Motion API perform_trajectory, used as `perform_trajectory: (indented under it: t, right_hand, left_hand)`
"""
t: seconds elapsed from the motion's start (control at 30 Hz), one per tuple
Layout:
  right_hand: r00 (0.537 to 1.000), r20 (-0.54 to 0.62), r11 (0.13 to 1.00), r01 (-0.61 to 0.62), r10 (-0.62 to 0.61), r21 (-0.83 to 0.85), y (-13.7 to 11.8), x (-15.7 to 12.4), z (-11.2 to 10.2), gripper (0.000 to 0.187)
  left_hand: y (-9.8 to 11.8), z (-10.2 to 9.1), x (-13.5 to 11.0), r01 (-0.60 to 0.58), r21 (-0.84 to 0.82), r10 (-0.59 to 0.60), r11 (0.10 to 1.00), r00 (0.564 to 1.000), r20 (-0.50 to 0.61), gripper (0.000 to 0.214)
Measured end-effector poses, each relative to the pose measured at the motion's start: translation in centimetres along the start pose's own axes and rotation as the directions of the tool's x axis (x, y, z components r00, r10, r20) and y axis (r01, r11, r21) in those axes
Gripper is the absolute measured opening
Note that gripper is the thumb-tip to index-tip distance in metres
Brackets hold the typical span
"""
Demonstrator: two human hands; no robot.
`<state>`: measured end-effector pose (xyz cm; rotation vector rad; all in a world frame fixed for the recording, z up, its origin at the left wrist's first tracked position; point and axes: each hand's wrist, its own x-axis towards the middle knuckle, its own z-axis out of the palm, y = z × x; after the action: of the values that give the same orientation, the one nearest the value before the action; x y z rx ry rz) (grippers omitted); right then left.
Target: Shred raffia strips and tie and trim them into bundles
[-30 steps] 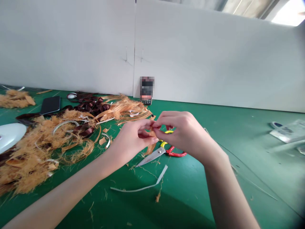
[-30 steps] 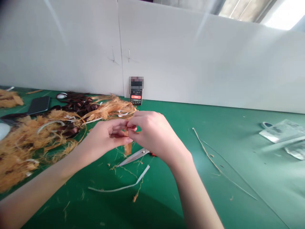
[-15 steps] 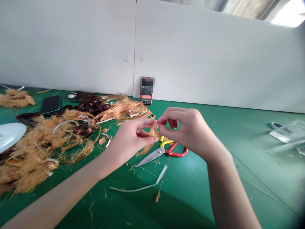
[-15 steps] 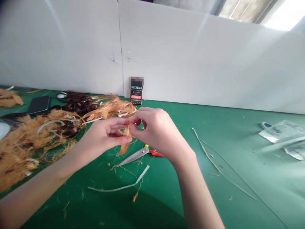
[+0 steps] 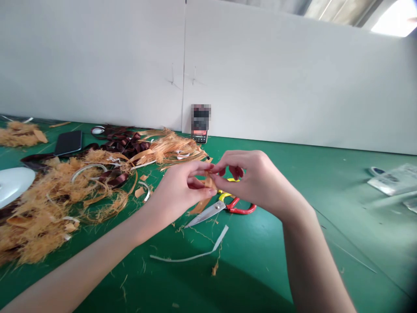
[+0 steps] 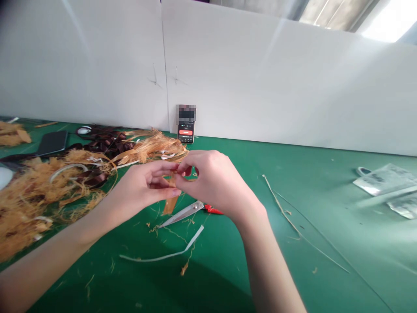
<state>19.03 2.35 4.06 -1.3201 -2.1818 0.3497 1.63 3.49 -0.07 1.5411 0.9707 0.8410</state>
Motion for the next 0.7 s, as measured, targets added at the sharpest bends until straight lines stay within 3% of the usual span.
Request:
perform_trajectory:
  t: [0.1, 0.2, 0.27, 0.33, 0.4, 0.47, 0.7]
  right_hand:
    - [0.997, -0.028, 0.997, -0.069, 0.069, 0.02, 0.2, 0.2, 0.2, 0.012]
    - [0.958, -0.102, 0.962, -0.264, 0.269, 0.067, 0.6, 0.5, 0.1, 0.018]
    - [0.9, -0.015, 0.88, -0.423, 0.436, 0.215, 1.0, 0.6, -0.3, 0.023]
    - [0.832, 0.18, 0.748, -0.551, 0.524, 0.37, 1.3, 0.7, -0.7, 0.025]
    - [0.783, 0.351, 0.644, -0.622, 0.513, 0.446, 1.5, 0.7, -0.9, 0.035]
    - [0.765, 0.452, 0.596, -0.642, 0.458, 0.482, 1.8, 0.7, -0.9, 0.042]
    - [0.793, 0.499, 0.587, -0.601, 0.35, 0.543, 2.5, 0.8, -0.3, 0.038]
  left_hand:
    - [-0.3, 0.0, 0.0, 0.01, -0.043, -0.01, 0.999, 1.0, 0.004, 0.054]
    - [-0.6, 0.0, 0.1, 0.022, -0.047, -0.023, 0.999, 1.0, -0.011, 0.063]
    - [-0.7, -0.1, 0.1, 0.032, -0.027, -0.033, 0.999, 0.999, -0.037, 0.064]
    - [-0.7, -0.1, 0.1, 0.044, -0.007, -0.044, 0.999, 0.997, -0.066, 0.065]
    - [-0.6, -0.1, 0.1, 0.057, 0.007, -0.056, 0.998, 0.995, -0.076, 0.066]
    - [-0.5, 0.0, 0.2, 0.067, 0.006, -0.066, 0.998, 0.995, -0.07, 0.067]
    - [-0.2, 0.1, 0.2, 0.081, -0.051, -0.083, 0.995, 0.996, -0.036, 0.054]
